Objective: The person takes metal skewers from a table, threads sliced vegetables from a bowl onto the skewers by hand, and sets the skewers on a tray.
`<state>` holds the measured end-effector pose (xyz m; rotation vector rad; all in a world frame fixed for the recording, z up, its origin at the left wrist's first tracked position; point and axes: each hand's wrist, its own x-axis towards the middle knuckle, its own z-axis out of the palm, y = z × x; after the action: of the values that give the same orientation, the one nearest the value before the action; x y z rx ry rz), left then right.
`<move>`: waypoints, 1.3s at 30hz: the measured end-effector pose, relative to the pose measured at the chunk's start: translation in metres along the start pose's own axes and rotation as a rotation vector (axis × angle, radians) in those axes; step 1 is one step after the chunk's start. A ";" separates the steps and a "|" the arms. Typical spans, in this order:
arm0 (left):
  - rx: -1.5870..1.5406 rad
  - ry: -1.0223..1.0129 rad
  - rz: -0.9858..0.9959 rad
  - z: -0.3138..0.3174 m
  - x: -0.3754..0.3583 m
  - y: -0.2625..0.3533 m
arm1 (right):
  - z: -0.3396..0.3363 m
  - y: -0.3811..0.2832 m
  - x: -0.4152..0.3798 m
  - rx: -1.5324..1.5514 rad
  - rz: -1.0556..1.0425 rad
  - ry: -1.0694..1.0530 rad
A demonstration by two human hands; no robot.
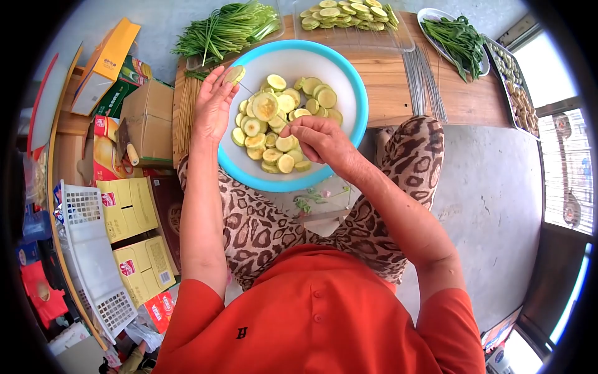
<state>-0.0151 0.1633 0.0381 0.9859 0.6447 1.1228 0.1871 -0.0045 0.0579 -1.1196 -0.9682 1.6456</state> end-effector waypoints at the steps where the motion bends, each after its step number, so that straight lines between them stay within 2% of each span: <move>1: 0.025 -0.004 0.014 0.000 0.000 0.000 | 0.000 0.000 0.000 -0.002 0.001 -0.001; 11: 0.334 0.004 0.228 0.006 -0.006 0.000 | 0.002 0.006 0.003 0.006 0.012 0.028; 27: 0.310 -0.094 0.218 0.017 -0.009 -0.011 | 0.006 0.009 0.011 -0.013 0.007 0.058; 29: 0.168 0.053 0.162 0.023 -0.013 -0.008 | 0.007 0.009 0.013 -0.014 -0.008 0.055; 30: 0.166 0.056 0.164 0.023 -0.013 -0.009 | 0.007 0.009 0.015 -0.015 -0.023 0.053; 32: -0.017 0.129 -0.002 0.022 -0.013 -0.012 | 0.010 0.009 0.016 -0.018 -0.023 0.052; 33: -0.021 0.134 -0.001 0.019 -0.011 -0.014 | 0.011 0.009 0.016 -0.018 -0.023 0.053; 35: -0.349 -0.057 -0.195 0.013 -0.008 -0.018 | 0.011 0.012 0.016 -0.013 -0.026 0.023; 39: -0.482 -0.028 -0.204 0.018 -0.012 -0.018 | 0.017 0.019 0.019 0.014 -0.020 -0.005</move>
<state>0.0040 0.1445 0.0292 0.5094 0.4116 1.0155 0.1626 0.0058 0.0408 -1.0930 -0.9672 1.6375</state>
